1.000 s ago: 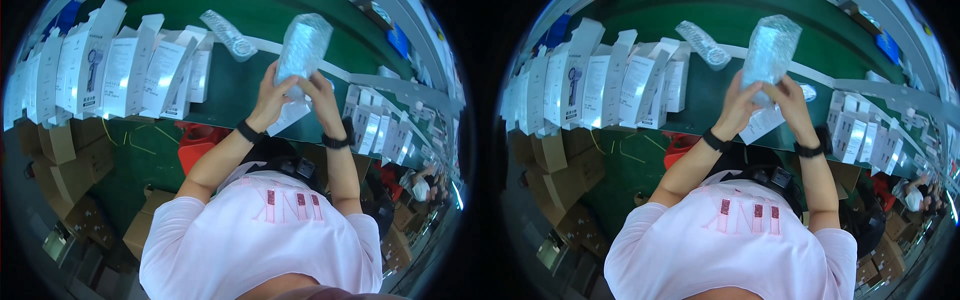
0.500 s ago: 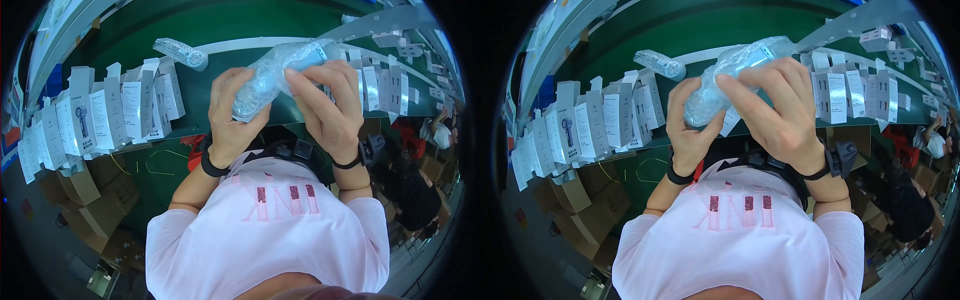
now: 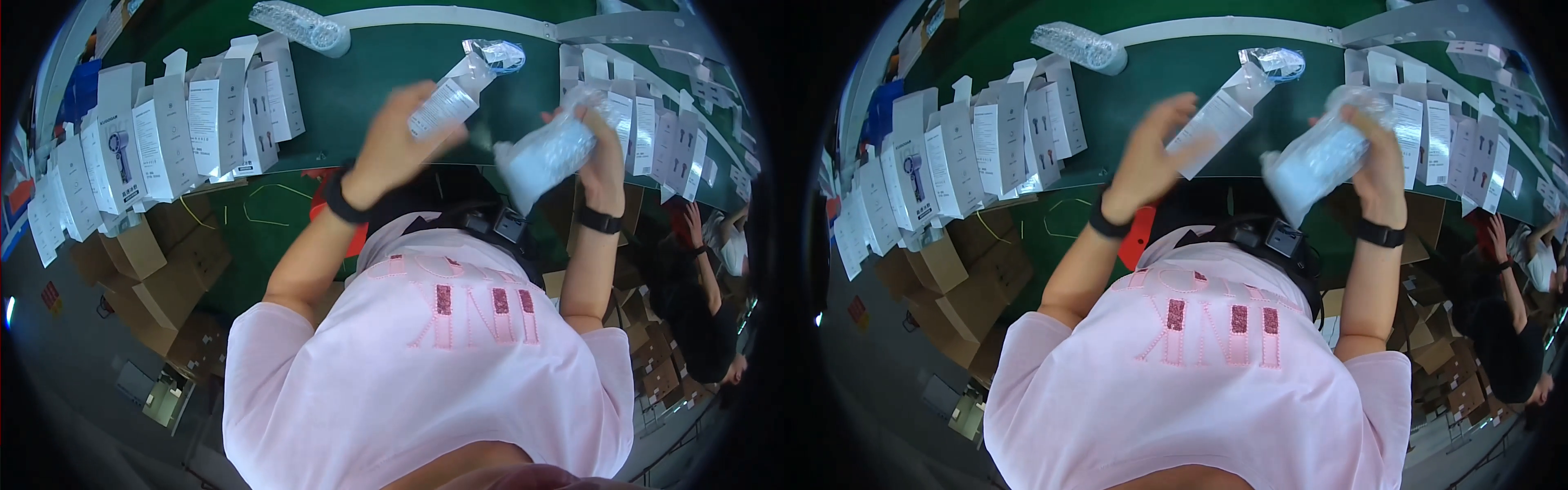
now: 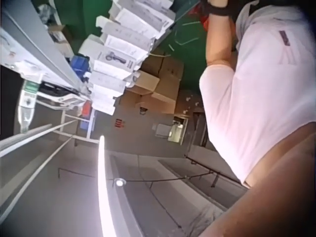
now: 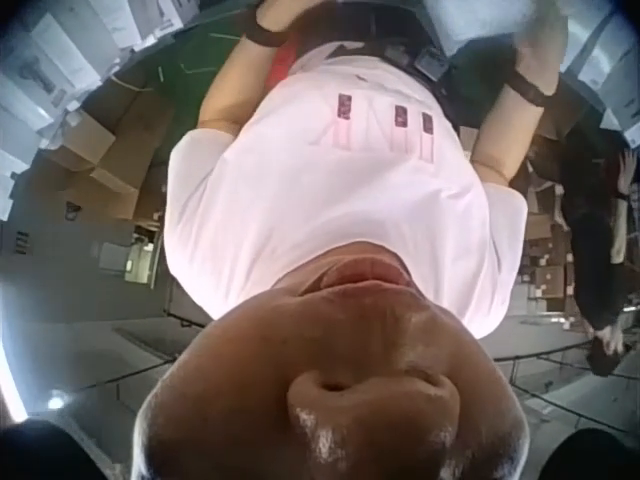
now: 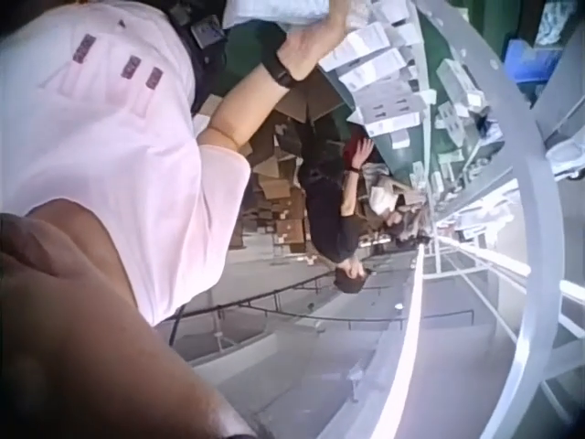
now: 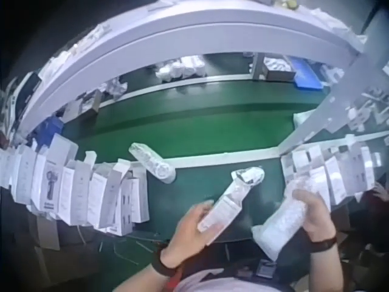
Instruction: Packaging industrial products by inserting bubble-wrapped items and instruction manuals into cardboard boxes on an assembly line.
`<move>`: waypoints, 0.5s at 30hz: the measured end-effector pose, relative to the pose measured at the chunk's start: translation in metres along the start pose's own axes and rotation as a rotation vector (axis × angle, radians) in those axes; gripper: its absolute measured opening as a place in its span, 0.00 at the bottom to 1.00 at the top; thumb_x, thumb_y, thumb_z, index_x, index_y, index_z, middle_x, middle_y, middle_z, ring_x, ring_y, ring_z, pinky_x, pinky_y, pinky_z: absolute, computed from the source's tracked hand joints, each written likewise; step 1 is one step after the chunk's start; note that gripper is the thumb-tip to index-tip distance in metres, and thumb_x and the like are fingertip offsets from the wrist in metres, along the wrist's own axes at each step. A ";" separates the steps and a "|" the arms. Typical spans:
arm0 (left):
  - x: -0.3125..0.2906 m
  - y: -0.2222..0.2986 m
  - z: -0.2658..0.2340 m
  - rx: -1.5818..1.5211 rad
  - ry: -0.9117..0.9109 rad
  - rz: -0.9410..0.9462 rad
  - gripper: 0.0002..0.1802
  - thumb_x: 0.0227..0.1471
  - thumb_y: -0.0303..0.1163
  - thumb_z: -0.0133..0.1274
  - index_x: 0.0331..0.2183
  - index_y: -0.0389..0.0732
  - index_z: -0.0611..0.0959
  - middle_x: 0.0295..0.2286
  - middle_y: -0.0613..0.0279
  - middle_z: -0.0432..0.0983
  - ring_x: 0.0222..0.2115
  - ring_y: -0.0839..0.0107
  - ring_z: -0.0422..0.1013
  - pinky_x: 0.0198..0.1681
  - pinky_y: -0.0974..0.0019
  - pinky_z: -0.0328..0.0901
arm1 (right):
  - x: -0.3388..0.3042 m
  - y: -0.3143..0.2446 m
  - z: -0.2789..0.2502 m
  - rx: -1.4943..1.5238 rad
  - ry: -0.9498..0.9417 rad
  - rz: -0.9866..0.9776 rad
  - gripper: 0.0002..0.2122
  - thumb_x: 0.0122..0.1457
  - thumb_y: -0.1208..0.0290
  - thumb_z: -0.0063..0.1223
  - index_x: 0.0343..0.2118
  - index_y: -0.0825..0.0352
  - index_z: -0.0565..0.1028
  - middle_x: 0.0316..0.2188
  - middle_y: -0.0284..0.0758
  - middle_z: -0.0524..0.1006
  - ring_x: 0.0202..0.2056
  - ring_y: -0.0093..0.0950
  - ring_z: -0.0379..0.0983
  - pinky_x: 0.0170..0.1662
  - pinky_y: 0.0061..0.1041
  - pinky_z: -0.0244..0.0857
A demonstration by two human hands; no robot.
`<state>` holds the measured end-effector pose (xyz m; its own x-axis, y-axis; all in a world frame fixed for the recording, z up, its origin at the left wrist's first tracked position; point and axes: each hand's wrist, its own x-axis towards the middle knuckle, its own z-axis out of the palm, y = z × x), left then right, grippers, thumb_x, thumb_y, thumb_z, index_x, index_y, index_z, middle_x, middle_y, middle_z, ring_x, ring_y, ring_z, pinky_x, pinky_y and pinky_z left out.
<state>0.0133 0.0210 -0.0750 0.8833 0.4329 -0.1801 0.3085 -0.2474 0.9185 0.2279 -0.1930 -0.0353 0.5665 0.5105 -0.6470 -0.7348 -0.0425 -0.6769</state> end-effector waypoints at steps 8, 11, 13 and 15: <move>0.105 -0.062 0.056 0.534 -0.170 -0.410 0.29 0.51 0.47 0.47 0.43 0.30 0.78 0.41 0.38 0.74 0.41 0.48 0.72 0.46 0.54 0.67 | 0.087 -0.003 0.012 0.203 0.218 -0.515 0.12 0.57 0.77 0.55 0.45 0.68 0.72 0.42 0.37 0.75 0.46 0.32 0.72 0.53 0.34 0.65; 0.077 -0.087 0.058 0.342 -0.109 -0.242 0.24 0.54 0.36 0.37 0.43 0.28 0.77 0.39 0.36 0.75 0.44 0.43 0.70 0.47 0.54 0.65 | 0.105 -0.002 0.021 0.344 0.202 -0.558 0.13 0.57 0.76 0.55 0.46 0.69 0.72 0.43 0.38 0.75 0.47 0.34 0.71 0.55 0.35 0.63; 0.050 -0.081 0.054 0.130 -0.028 -0.171 0.24 0.54 0.34 0.36 0.47 0.29 0.76 0.36 0.33 0.74 0.40 0.40 0.70 0.50 0.53 0.63 | 0.111 0.004 0.033 0.454 0.089 -0.466 0.14 0.57 0.75 0.54 0.46 0.70 0.71 0.42 0.39 0.76 0.46 0.34 0.72 0.53 0.33 0.65; 0.031 -0.067 0.045 0.034 -0.053 -0.190 0.24 0.57 0.36 0.37 0.46 0.28 0.76 0.33 0.40 0.77 0.35 0.49 0.73 0.45 0.56 0.65 | 0.110 0.017 0.055 0.709 -0.203 -0.383 0.12 0.57 0.74 0.55 0.44 0.67 0.72 0.40 0.37 0.76 0.45 0.31 0.72 0.51 0.31 0.66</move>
<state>0.0363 0.0117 -0.1577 0.8253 0.4283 -0.3679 0.4820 -0.1951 0.8542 0.2573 -0.0899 -0.0988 0.7966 0.5279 -0.2945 -0.6043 0.6820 -0.4120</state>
